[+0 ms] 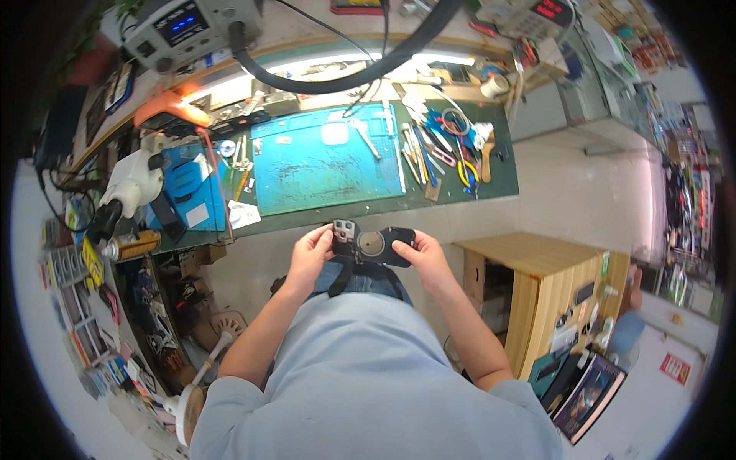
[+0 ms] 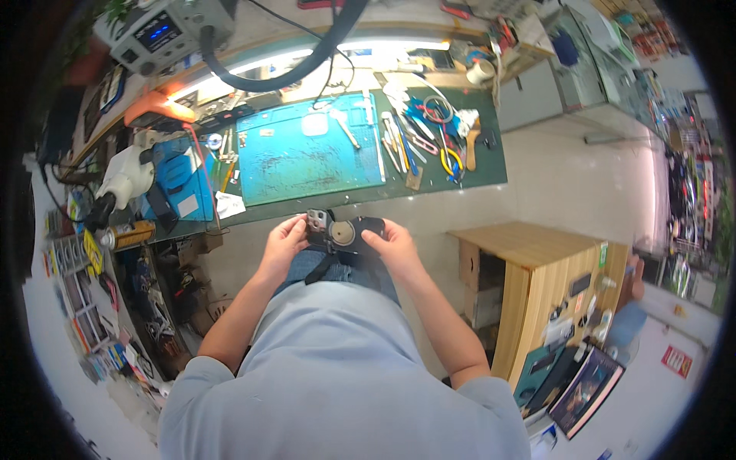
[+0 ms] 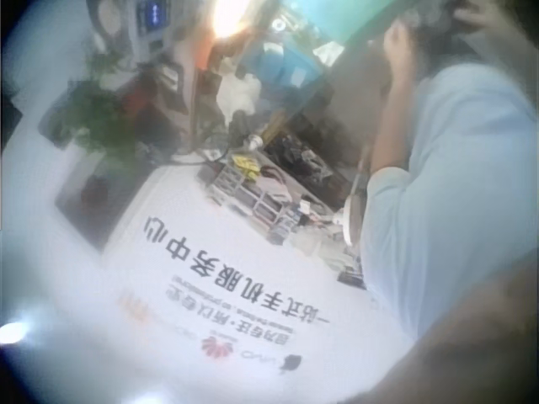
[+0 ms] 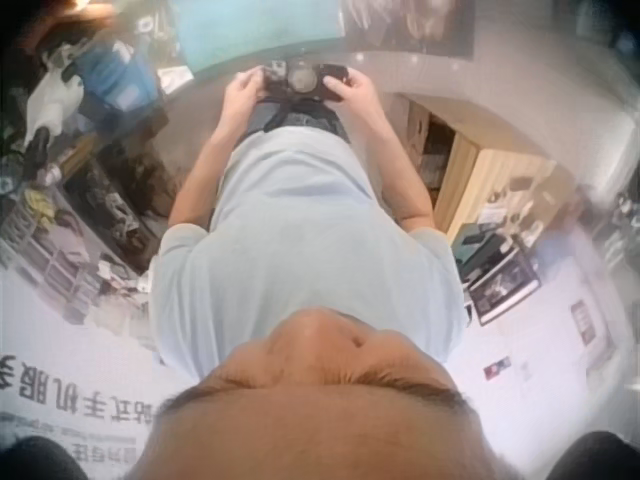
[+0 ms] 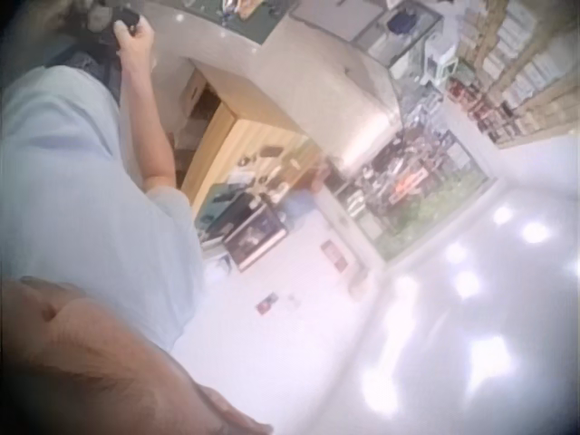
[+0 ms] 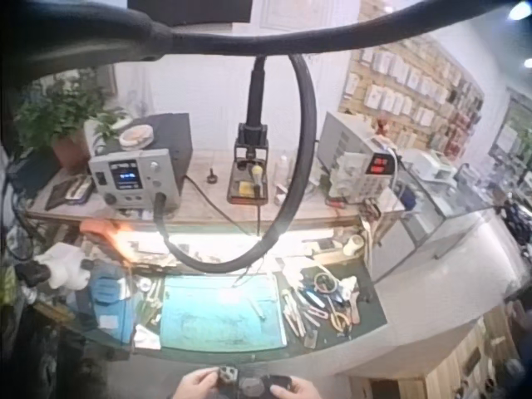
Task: The person walks to a workbench and handles a purple smartphone and a white smartphone. They remove a camera module from the purple phone and place it on the white phone's back. They then handle a black phone back cover with a camera cutout, aligning it with the white phone.
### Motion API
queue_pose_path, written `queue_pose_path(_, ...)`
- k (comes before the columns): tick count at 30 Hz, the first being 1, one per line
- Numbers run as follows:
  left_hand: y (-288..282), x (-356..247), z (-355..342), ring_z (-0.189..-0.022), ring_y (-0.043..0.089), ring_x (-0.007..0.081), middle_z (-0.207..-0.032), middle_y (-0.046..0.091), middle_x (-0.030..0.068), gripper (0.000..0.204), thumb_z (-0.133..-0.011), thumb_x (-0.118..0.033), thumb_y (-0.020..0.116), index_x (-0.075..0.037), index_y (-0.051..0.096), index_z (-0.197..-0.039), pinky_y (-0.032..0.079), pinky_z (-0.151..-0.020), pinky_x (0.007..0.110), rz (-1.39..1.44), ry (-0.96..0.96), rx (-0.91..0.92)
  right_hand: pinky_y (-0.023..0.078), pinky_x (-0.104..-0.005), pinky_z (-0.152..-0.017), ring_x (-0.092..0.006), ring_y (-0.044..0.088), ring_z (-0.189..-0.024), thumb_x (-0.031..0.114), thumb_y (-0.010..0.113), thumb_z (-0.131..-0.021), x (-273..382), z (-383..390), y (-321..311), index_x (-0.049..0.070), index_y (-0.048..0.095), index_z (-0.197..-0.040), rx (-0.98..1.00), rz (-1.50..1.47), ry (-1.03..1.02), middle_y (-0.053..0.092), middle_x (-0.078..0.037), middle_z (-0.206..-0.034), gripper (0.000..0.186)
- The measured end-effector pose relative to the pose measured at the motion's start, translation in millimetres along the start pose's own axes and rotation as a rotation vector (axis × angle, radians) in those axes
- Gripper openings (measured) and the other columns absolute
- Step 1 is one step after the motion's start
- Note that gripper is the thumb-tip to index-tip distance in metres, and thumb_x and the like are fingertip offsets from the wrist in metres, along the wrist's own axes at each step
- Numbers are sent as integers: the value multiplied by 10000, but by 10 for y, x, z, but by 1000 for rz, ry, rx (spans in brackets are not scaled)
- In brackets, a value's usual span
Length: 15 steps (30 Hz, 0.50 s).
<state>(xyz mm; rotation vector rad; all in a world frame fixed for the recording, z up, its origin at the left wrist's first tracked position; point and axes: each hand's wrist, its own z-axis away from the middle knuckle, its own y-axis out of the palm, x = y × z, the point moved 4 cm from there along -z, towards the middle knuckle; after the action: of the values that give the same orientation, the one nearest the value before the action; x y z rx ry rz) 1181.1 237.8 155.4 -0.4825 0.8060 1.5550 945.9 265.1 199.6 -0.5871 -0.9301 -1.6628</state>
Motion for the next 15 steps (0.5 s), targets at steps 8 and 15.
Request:
queue_pose_path(8,-354,461,-45,-1031,606,154,-1210,594,123,498,-977,-195,563,8,376,-1391,500,-841,263,-119,-11,-111,464,-385,-820,-280,597,-951,15,604,-806,422,-466,590,85,657,-1117,-120,973,-853,650,-73,-1021,323)
queue_pose_path(15,-851,1061,-787,-975,630,190,-1153,605,152,475,-910,-112,584,2,433,-1347,498,-865,304,-549,136,-124,328,-484,-1085,-308,486,-1238,65,693,-743,-446,-1085,877,73,579,-1242,179,1320,-976,537,-133,-1306,512)
